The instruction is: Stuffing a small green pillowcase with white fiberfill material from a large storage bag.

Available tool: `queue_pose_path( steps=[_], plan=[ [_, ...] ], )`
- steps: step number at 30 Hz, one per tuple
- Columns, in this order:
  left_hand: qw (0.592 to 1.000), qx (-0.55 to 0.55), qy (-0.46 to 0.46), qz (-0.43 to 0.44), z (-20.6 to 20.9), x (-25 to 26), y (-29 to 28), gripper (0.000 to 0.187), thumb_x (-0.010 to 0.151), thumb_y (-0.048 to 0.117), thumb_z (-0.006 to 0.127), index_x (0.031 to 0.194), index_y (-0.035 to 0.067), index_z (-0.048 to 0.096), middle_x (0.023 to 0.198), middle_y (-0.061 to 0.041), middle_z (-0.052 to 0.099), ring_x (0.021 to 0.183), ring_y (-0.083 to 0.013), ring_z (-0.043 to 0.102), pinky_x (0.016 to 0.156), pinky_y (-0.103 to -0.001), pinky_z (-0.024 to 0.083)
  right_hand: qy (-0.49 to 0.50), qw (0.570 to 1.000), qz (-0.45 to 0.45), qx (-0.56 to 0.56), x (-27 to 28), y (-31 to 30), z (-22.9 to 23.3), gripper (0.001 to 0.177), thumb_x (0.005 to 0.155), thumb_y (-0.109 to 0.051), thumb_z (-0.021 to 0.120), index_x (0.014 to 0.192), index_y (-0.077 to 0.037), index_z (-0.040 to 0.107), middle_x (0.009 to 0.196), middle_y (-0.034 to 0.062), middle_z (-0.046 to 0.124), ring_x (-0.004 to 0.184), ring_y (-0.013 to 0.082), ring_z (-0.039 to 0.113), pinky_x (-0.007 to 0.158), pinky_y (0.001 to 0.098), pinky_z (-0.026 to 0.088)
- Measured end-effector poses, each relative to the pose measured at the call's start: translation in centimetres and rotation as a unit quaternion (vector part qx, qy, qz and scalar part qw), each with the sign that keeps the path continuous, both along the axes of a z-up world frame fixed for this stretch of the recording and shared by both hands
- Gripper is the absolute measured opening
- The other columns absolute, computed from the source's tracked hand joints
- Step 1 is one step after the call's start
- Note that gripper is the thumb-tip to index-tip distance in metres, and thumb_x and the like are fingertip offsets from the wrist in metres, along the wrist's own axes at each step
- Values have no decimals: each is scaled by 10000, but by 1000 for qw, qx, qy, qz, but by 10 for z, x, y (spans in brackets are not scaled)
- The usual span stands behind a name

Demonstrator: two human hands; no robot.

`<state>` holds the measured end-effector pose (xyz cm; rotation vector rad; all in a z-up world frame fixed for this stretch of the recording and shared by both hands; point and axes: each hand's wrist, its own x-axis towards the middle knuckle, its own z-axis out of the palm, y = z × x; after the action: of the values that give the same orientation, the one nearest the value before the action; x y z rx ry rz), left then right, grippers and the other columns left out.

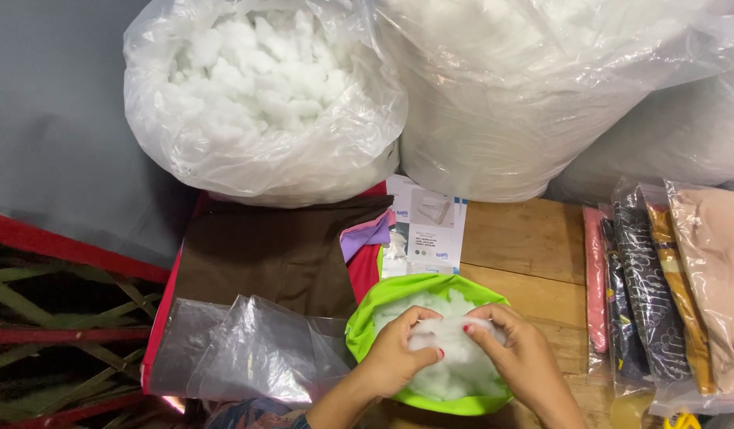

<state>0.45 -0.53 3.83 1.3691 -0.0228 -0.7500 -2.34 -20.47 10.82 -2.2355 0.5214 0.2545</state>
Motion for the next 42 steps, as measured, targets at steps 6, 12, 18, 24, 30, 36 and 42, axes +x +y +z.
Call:
queue_pose_path(
  steps=[6,12,18,24,30,36,42],
  plan=[
    [991,113,-70,6,13,7,23,425,804,134,719,1214,215,648,1243,34,687,1092,-93,678,956,-242,509,-60,991,-67,97,-9,-26,-4,142,901,-239,766,933,-107,805,841,-21,729,702,109,557,651,240,414],
    [974,176,-125,66,15,12,40,337,821,157,696,1150,230,695,1030,69,734,864,-80,646,787,-224,498,31,998,-50,-31,-13,-4,26,198,873,-368,724,1019,-277,821,928,-85,791,705,134,591,675,263,443],
    [966,212,-127,70,41,9,51,311,863,170,660,1164,245,682,900,54,675,511,-100,370,603,-279,407,102,991,47,-68,-16,28,38,349,888,-437,655,1230,-411,718,1300,-167,773,1122,50,726,834,270,467],
    [967,206,-139,60,41,4,52,345,842,168,650,1176,251,667,844,34,621,547,-118,381,607,-295,395,61,993,38,-94,-18,24,30,364,925,-428,584,1260,-392,722,1308,-13,753,919,199,710,900,345,456],
    [974,187,-129,-1,55,-8,43,490,830,188,660,1307,280,600,1344,28,675,1143,-138,669,898,-295,503,18,997,43,-62,-20,46,38,376,876,-430,655,1244,-401,731,1275,-89,742,1055,149,765,943,296,500],
    [961,208,-174,-60,56,-15,33,606,839,203,628,1419,288,473,1403,-73,639,1339,-277,568,995,-398,472,-162,971,169,-42,-19,58,11,370,880,-342,702,1238,-254,723,1298,-72,732,1224,141,659,981,305,466],
    [958,236,-145,-74,64,-15,31,738,858,243,651,1533,358,375,1319,-174,624,1174,-332,626,992,-375,439,-101,985,132,-51,-16,54,13,163,924,-347,650,915,-230,763,1273,-102,760,1217,131,680,978,315,458]
  ],
)
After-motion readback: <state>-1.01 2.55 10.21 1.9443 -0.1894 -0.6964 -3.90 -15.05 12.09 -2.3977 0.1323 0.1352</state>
